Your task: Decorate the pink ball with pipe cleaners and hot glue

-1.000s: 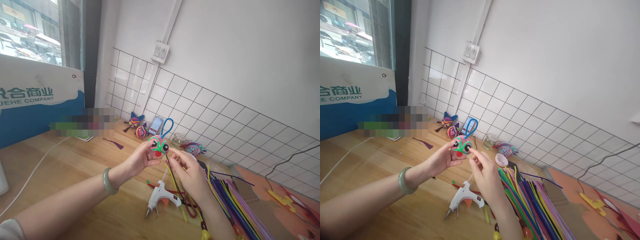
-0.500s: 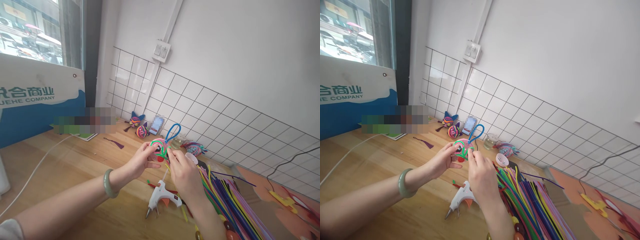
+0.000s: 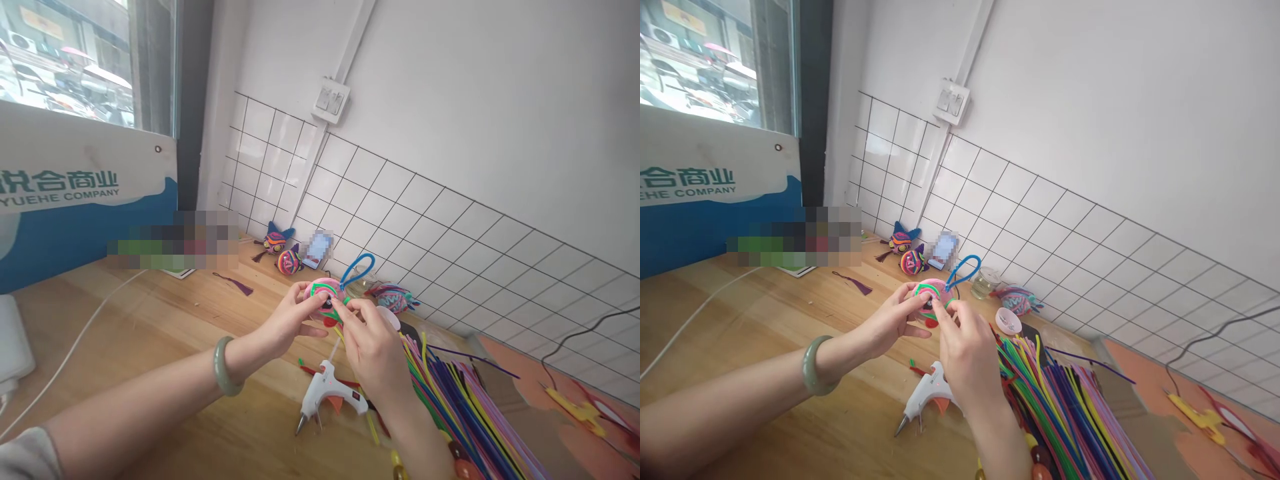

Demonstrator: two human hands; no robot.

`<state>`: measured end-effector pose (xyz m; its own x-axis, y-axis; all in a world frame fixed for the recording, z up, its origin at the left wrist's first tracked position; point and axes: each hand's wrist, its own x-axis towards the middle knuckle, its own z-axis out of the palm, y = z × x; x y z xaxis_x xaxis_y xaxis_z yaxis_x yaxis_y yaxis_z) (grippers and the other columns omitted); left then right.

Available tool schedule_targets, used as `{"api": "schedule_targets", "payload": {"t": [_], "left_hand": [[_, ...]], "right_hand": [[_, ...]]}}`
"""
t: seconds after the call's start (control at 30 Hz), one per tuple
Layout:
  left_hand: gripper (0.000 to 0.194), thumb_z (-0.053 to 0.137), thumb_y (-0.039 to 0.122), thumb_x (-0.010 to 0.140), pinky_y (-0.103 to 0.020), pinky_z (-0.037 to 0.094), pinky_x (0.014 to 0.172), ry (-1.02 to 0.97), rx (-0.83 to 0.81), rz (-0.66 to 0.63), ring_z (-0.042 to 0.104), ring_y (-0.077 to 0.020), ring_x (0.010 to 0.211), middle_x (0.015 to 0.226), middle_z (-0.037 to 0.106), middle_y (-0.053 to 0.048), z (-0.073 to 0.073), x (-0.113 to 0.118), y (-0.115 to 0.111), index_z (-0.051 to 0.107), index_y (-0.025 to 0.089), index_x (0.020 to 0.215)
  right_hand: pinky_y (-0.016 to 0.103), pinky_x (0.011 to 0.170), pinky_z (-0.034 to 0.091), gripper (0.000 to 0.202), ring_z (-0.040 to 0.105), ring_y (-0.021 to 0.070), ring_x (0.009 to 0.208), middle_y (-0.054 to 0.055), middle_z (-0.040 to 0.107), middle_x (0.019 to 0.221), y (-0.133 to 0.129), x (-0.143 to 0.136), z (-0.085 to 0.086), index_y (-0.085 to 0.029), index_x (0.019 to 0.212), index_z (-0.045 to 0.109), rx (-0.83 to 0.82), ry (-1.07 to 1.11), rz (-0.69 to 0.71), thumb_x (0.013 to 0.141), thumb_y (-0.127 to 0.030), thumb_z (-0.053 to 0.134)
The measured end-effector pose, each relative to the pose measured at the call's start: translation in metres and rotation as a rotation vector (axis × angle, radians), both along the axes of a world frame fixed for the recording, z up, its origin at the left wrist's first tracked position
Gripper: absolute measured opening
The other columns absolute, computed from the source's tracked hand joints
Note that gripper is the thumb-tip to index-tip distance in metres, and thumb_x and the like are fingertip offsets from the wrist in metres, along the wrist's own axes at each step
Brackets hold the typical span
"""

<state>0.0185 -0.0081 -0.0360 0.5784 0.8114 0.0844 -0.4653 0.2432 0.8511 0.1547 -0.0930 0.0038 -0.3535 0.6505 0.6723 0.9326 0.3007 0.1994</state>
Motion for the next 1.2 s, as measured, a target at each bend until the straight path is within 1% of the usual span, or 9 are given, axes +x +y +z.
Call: {"api": "schedule_targets", "payload": {"t": [0.13, 0.2, 0.33, 0.43, 0.53, 0.63, 0.93, 1.07, 1.2], "left_hand": [[0.044, 0.066, 0.047, 0.077, -0.030, 0.059, 0.061, 0.015, 0.006, -0.005, 0.063, -0.0166, 0.083, 0.104, 0.060, -0.006, 0.000, 0.000, 0.000, 0.048, 0.021, 0.107], [0.045, 0.066, 0.048, 0.077, -0.031, 0.059, 0.061, 0.033, -0.003, -0.009, 0.063, -0.0165, 0.082, 0.101, 0.060, -0.006, 0.001, 0.000, 0.000, 0.048, 0.021, 0.108], [0.047, 0.065, 0.050, 0.077, -0.032, 0.058, 0.063, 0.059, -0.019, -0.011, 0.063, -0.0173, 0.084, 0.102, 0.060, -0.007, 0.002, -0.001, -0.001, 0.046, 0.021, 0.110], [0.047, 0.065, 0.049, 0.078, -0.034, 0.058, 0.065, 0.071, -0.009, -0.004, 0.063, -0.0188, 0.087, 0.108, 0.060, -0.010, 0.003, -0.001, -0.003, 0.044, 0.020, 0.109], [0.047, 0.066, 0.047, 0.078, -0.034, 0.058, 0.067, 0.077, 0.004, 0.002, 0.063, -0.0204, 0.090, 0.111, 0.059, -0.011, 0.004, -0.001, -0.005, 0.044, 0.020, 0.109], [0.047, 0.067, 0.045, 0.077, -0.034, 0.058, 0.066, 0.070, 0.009, 0.021, 0.063, -0.0213, 0.094, 0.114, 0.059, -0.011, 0.006, -0.001, -0.006, 0.044, 0.020, 0.109], [0.051, 0.068, 0.046, 0.076, -0.034, 0.058, 0.065, 0.058, -0.027, 0.021, 0.065, -0.0188, 0.085, 0.110, 0.059, -0.011, 0.005, 0.000, -0.004, 0.043, 0.019, 0.111], [0.051, 0.069, 0.046, 0.075, -0.034, 0.058, 0.067, 0.060, -0.016, 0.042, 0.064, -0.0207, 0.092, 0.113, 0.059, -0.012, 0.002, 0.000, -0.003, 0.043, 0.019, 0.110], [0.050, 0.070, 0.045, 0.074, -0.033, 0.058, 0.065, 0.048, -0.080, 0.030, 0.064, -0.0176, 0.083, 0.105, 0.061, -0.009, 0.003, 0.001, -0.003, 0.045, 0.019, 0.109]], "right_hand": [[0.035, 0.068, 0.045, 0.034, 0.057, 0.0200, 0.075, 0.009, 0.061, 0.084, 0.000, 0.003, 0.004, -0.012, 0.115, 0.065, 0.047, -0.120, -0.018, 0.089, -0.005, 0.044], [0.035, 0.069, 0.045, 0.034, 0.057, 0.0204, 0.076, 0.009, 0.061, 0.084, -0.001, 0.004, 0.005, -0.013, 0.115, 0.065, 0.024, -0.095, -0.005, 0.089, -0.006, 0.044], [0.032, 0.071, 0.048, 0.030, 0.059, 0.0191, 0.081, 0.008, 0.062, 0.090, 0.000, 0.003, 0.004, -0.017, 0.113, 0.063, -0.082, 0.163, 0.045, 0.090, -0.010, 0.045], [0.031, 0.075, 0.048, 0.018, 0.061, 0.0174, 0.081, 0.005, 0.064, 0.089, 0.001, 0.000, 0.004, -0.018, 0.099, 0.064, -0.081, 0.360, 0.069, 0.090, -0.014, 0.049], [0.029, 0.072, 0.047, 0.008, 0.061, 0.0157, 0.072, 0.002, 0.065, 0.081, 0.004, -0.003, 0.005, -0.020, 0.086, 0.063, -0.105, 0.437, 0.047, 0.088, -0.018, 0.055], [0.029, 0.069, 0.047, 0.007, 0.060, 0.0148, 0.067, 0.001, 0.064, 0.079, 0.008, -0.002, 0.005, -0.020, 0.084, 0.062, -0.145, 0.456, 0.034, 0.087, -0.018, 0.057], [0.029, 0.071, 0.044, 0.008, 0.060, 0.0161, 0.074, 0.001, 0.064, 0.080, 0.008, -0.003, 0.004, -0.020, 0.085, 0.059, -0.127, 0.388, 0.042, 0.088, -0.015, 0.053], [0.032, 0.067, 0.040, 0.011, 0.057, 0.0184, 0.071, 0.003, 0.062, 0.078, 0.008, -0.007, 0.003, -0.018, 0.085, 0.057, -0.093, 0.207, -0.011, 0.090, -0.013, 0.049], [0.034, 0.067, 0.038, 0.014, 0.056, 0.0207, 0.073, 0.005, 0.060, 0.079, 0.009, -0.007, 0.004, -0.018, 0.084, 0.054, -0.099, 0.086, -0.046, 0.092, -0.013, 0.043]]}}
